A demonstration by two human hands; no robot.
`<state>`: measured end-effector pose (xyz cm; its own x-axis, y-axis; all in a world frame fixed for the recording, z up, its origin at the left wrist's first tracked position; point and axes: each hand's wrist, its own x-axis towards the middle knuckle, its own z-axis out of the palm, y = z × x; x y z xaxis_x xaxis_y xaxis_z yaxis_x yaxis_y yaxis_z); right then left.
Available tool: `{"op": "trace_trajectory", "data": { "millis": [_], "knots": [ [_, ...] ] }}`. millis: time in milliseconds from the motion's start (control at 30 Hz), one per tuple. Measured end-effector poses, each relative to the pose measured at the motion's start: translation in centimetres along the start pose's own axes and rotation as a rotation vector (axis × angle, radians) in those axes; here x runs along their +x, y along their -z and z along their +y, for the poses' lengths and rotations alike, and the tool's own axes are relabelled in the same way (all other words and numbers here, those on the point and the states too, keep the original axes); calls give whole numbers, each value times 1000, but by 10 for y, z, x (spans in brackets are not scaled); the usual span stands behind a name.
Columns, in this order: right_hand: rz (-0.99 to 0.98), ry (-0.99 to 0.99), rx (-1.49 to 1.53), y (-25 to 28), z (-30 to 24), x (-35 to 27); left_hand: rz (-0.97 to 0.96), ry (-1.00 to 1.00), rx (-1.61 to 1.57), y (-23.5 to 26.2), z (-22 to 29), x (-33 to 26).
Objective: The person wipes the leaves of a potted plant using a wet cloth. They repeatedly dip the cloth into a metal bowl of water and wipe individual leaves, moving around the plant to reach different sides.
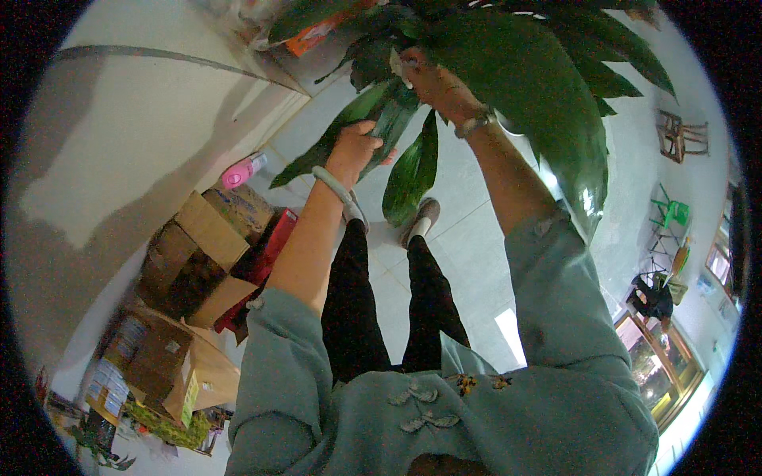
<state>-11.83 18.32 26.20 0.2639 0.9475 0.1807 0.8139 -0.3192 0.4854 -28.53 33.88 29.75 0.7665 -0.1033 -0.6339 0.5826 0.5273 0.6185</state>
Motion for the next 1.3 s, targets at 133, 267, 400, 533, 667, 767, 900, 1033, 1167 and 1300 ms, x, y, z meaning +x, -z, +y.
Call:
{"op": "trace_trajectory", "data": {
  "millis": [133,267,400,533,667,767,900,1033,1167,1300],
  "knots": [
    [-436,-369,645,11,31,19,-25,5,3,-1,-6,4],
    [-450,-261,489,8,41,20,-46,25,-34,-2,-10,7],
    [-667,-350,468,-15,33,10,-82,-32,-93,-3,-13,12],
    [-689,-194,320,-53,20,-2,-116,125,-281,-10,-6,26],
    [-547,-47,108,-80,10,-36,137,142,-399,-32,6,48],
    [-556,40,-75,-94,11,-53,124,-3,-571,-45,12,63],
    [-425,3,164,-99,11,-57,156,-99,-725,-56,13,68],
    [-373,-124,341,-85,6,-49,-90,-87,-863,-63,13,61],
    [-334,-201,542,-54,4,-47,105,-64,-792,-69,11,60],
    [-324,-246,802,-7,-9,-43,156,-143,-743,-71,8,61]
  ]
}}
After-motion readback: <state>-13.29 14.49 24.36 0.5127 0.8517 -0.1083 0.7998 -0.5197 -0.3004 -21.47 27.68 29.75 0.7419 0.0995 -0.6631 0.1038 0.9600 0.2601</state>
